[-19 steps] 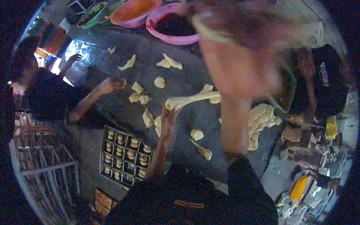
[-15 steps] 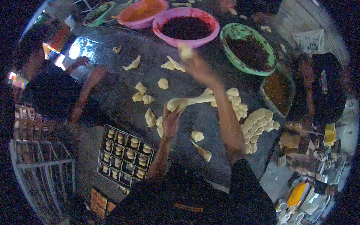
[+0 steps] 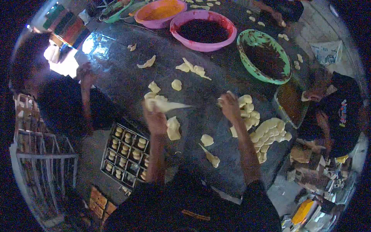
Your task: The person is preparing and shaping small pieces of dough, adding filling, and placing them into baking trays.
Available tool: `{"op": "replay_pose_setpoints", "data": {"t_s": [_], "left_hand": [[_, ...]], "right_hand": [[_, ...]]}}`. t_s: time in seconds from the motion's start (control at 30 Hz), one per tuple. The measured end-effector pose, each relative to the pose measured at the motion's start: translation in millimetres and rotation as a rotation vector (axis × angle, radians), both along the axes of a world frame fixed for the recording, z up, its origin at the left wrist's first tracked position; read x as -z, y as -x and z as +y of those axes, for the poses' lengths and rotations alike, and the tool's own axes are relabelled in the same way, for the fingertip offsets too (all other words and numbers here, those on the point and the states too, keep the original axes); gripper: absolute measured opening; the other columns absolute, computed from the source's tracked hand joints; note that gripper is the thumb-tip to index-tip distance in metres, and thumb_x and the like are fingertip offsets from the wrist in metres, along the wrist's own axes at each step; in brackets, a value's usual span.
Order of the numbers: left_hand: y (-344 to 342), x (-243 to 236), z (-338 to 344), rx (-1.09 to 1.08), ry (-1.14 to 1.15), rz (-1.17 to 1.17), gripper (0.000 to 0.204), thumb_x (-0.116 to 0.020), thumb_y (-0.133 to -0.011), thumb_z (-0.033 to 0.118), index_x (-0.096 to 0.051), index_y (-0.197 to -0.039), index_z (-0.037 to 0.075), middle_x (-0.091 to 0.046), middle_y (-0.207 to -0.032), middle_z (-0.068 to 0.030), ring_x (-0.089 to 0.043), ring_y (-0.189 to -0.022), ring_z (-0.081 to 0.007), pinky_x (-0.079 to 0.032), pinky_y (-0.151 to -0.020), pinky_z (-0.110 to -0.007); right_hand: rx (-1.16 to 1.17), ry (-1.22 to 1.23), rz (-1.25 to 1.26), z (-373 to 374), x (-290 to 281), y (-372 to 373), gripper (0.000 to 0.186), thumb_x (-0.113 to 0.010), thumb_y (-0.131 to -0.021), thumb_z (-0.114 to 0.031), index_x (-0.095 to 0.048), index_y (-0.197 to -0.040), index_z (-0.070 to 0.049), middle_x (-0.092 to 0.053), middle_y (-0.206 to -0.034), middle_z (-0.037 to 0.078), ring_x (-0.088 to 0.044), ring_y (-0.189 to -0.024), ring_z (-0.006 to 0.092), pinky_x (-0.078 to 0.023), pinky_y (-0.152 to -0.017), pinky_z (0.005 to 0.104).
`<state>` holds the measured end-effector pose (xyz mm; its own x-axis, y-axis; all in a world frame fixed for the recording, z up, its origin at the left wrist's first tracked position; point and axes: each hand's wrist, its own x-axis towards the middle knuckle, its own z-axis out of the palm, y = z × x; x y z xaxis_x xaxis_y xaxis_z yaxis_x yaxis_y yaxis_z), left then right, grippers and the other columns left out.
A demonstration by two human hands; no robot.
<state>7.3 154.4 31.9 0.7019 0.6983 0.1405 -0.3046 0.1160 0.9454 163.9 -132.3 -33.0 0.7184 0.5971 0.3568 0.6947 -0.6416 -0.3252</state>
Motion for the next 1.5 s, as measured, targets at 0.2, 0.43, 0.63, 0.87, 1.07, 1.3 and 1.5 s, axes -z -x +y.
{"op": "replay_pose_setpoints", "data": {"t_s": [0.2, 0.43, 0.63, 0.87, 1.07, 1.3, 1.5], "left_hand": [[28, -81, 21, 0.198, 0.399, -0.290, 0.038, -0.050, -0.097, 0.010, -0.039, -0.133, 0.007, -0.053, -0.119, -0.0103, -0.059, -0.102, -0.0221, -0.053, -0.086, -0.033], [37, -89, -32, 0.381, 0.327, -0.074, 0.035, -0.054, -0.097, 0.024, -0.048, -0.127, 0.008, -0.053, -0.119, -0.0062, -0.054, -0.107, -0.0150, -0.043, -0.093, -0.030], [60, -106, -28, 0.375, 0.028, 0.194, 0.037, -0.059, -0.096, 0.024, -0.054, -0.128, 0.008, -0.059, -0.119, -0.0077, -0.057, -0.107, -0.0166, -0.046, -0.090, -0.032], [78, -116, -35, 0.411, -0.002, 0.218, 0.031, -0.062, -0.091, 0.014, -0.062, -0.121, 0.004, -0.064, -0.115, -0.0092, -0.061, -0.103, -0.0185, -0.047, -0.091, -0.031], [78, -133, -83, 0.606, 0.240, 0.201, 0.025, -0.061, -0.091, 0.010, -0.062, -0.115, 0.002, -0.064, -0.105, -0.0066, -0.061, -0.096, -0.0155, -0.049, -0.085, -0.030], [86, -104, -55, 0.442, -0.035, 0.342, 0.025, -0.066, -0.092, 0.021, -0.059, -0.108, 0.003, -0.061, -0.101, -0.0055, -0.058, -0.091, -0.0131, -0.051, -0.080, -0.030], [116, -18, 54, 0.031, 0.005, 0.287, 0.029, -0.068, -0.091, 0.023, -0.058, -0.112, 0.007, -0.059, -0.101, -0.0058, -0.059, -0.093, -0.0160, -0.054, -0.086, -0.037]], "right_hand": [[0.192, -0.460, 0.582, 20, -58, 16, 0.044, -0.056, -0.096, -0.031, -0.050, -0.135, -0.011, -0.055, -0.127, 0.015, -0.049, -0.121, 0.0302, -0.034, -0.105, 0.0455], [-0.152, -0.899, 1.064, 132, -152, 125, 0.058, -0.061, -0.095, -0.033, -0.040, -0.143, -0.008, -0.052, -0.132, 0.010, -0.052, -0.110, 0.0168, -0.041, -0.098, 0.0329], [-0.050, -0.837, 1.145, 98, -135, 135, 0.042, -0.066, -0.092, -0.025, -0.057, -0.123, 0.004, -0.065, -0.098, 0.008, -0.061, -0.086, 0.0158, -0.050, -0.081, 0.0281], [-0.078, -0.899, 1.073, 63, -159, 141, 0.053, -0.069, -0.089, -0.018, -0.046, -0.136, -0.005, -0.060, -0.115, 0.008, -0.060, -0.095, 0.0160, -0.049, -0.088, 0.0318], [-0.262, -0.534, 0.373, 54, -159, 161, 0.054, -0.069, -0.086, -0.018, -0.043, -0.133, -0.006, -0.052, -0.122, 0.017, -0.049, -0.119, 0.0364, -0.039, -0.101, 0.0487], [-0.328, -0.329, 0.642, 26, -127, 186, 0.031, -0.063, -0.089, -0.018, -0.053, -0.111, 0.001, -0.054, -0.105, 0.016, -0.053, -0.103, 0.0349, -0.042, -0.088, 0.0452], [-0.814, -1.685, 1.251, -43, -156, 195, 0.033, -0.065, -0.086, -0.027, -0.055, -0.113, -0.009, -0.056, -0.084, 0.007, -0.057, -0.081, 0.0222, -0.048, -0.080, 0.0403]]}}
